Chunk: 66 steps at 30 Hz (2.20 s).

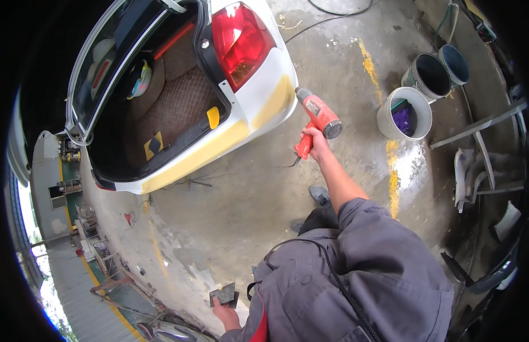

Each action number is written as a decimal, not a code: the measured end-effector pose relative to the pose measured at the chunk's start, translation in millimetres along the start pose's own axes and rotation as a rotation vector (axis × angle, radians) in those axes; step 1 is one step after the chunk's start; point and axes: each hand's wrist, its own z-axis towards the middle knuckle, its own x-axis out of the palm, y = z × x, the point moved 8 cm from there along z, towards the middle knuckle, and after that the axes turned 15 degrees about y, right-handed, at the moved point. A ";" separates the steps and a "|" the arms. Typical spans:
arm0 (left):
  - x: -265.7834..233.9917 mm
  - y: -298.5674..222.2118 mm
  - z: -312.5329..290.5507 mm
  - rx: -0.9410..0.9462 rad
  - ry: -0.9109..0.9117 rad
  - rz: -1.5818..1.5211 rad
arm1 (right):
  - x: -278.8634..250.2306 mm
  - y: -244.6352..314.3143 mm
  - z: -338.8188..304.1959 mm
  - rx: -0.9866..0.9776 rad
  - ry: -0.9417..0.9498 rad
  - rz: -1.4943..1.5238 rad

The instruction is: The person sits on the floor and handles a sanding block, then stands and uses a red heat gun to apply heat to the rear bumper of a white car. The person moves along the bumper, directing the heat gun at various sections.

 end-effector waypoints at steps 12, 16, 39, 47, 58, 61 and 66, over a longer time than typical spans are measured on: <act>-23.4 -28.8 -18.0 -0.004 -0.069 0.126 | -40.9 4.8 35.1 -0.010 -0.075 0.083; 32.3 -73.9 -49.0 0.094 0.170 0.710 | -62.3 -8.0 52.8 -0.003 -0.103 0.078; 39.6 -75.7 -37.1 -0.182 0.035 0.040 | -44.6 -13.8 22.2 0.084 0.116 0.307; 52.1 -81.0 -24.6 -0.164 0.037 0.116 | -60.2 -28.4 5.3 0.119 0.064 0.257; 75.0 -117.3 -35.4 0.099 0.172 0.751 | -94.0 -38.1 34.9 0.035 -0.069 0.235; 103.0 -130.3 -54.2 0.151 0.201 1.012 | -104.0 -40.1 44.6 0.024 -0.104 0.228; 65.8 -114.6 -49.6 -0.156 0.022 0.145 | -114.1 -45.7 57.1 0.028 -0.145 0.208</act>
